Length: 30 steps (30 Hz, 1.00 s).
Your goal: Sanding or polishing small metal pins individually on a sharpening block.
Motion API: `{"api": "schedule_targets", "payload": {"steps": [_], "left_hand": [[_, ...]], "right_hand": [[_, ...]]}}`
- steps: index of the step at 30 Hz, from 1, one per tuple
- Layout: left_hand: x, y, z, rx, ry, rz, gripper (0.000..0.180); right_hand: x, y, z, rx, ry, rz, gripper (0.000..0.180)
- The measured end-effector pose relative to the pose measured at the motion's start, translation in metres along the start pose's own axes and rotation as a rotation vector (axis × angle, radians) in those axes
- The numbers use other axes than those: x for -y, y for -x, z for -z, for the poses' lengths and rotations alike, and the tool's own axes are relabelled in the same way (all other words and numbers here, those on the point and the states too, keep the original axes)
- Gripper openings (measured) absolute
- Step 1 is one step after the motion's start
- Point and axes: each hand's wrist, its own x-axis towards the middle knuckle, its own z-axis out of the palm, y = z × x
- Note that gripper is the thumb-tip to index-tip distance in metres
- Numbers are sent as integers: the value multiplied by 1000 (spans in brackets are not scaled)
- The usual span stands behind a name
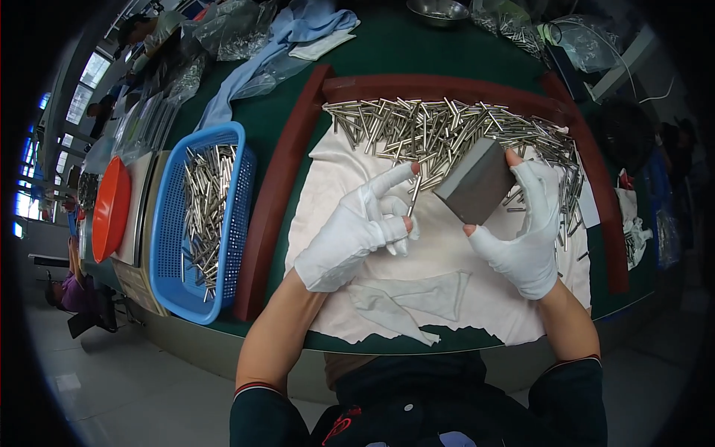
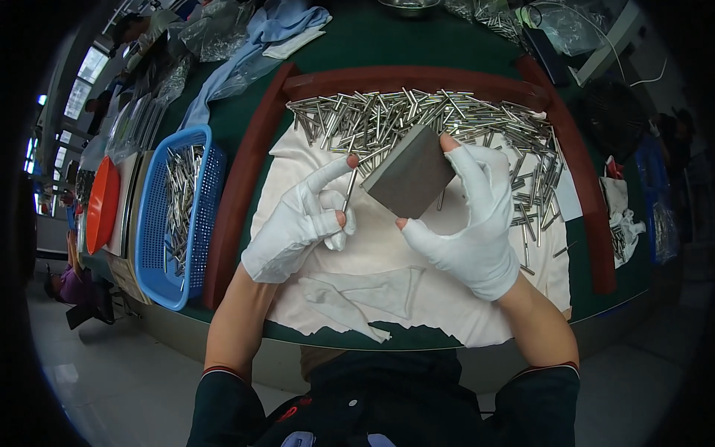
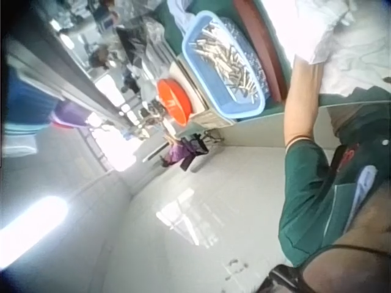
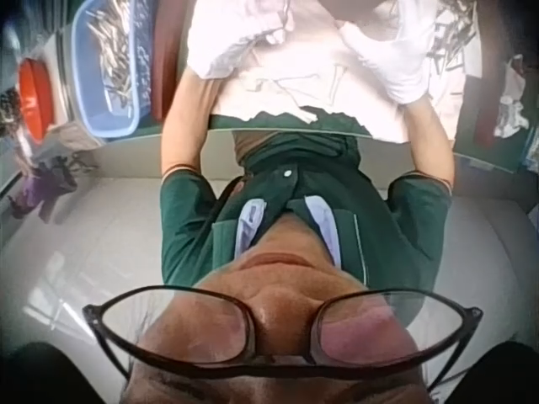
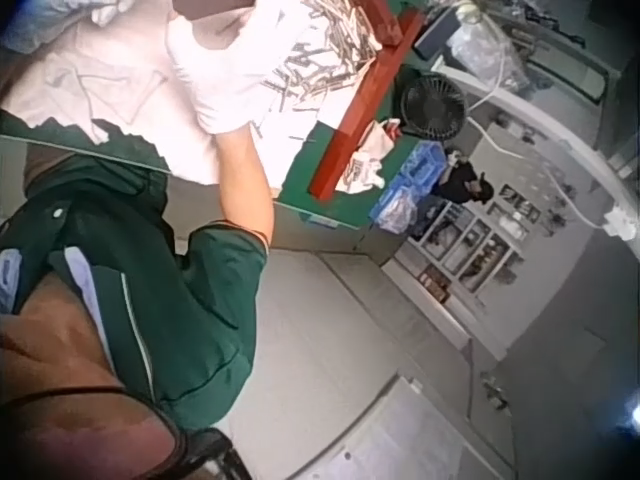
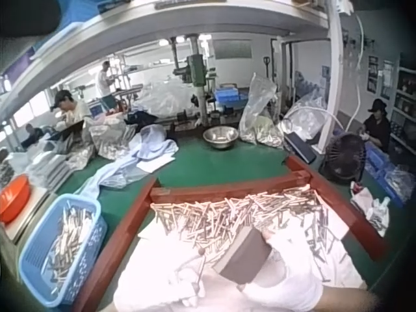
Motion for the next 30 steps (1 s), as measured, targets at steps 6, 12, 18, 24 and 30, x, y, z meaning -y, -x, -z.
{"api": "schedule_targets", "payload": {"steps": [6, 12, 18, 24, 30], "left_hand": [[2, 3, -7, -4, -86, 35, 68], [1, 5, -7, -3, -145, 45, 65], [2, 4, -3, 61, -35, 98, 61], [3, 5, -8, 83, -26, 103, 60], [0, 6, -11, 80, -57, 129, 62]], "right_hand": [[9, 1, -5, 99, -16, 18, 81], [10, 0, -4, 143, 0, 0, 80], [12, -2, 0, 205, -11, -35, 81], [13, -2, -6, 97, -35, 77, 86], [16, -2, -7, 118, -32, 52, 86]]}}
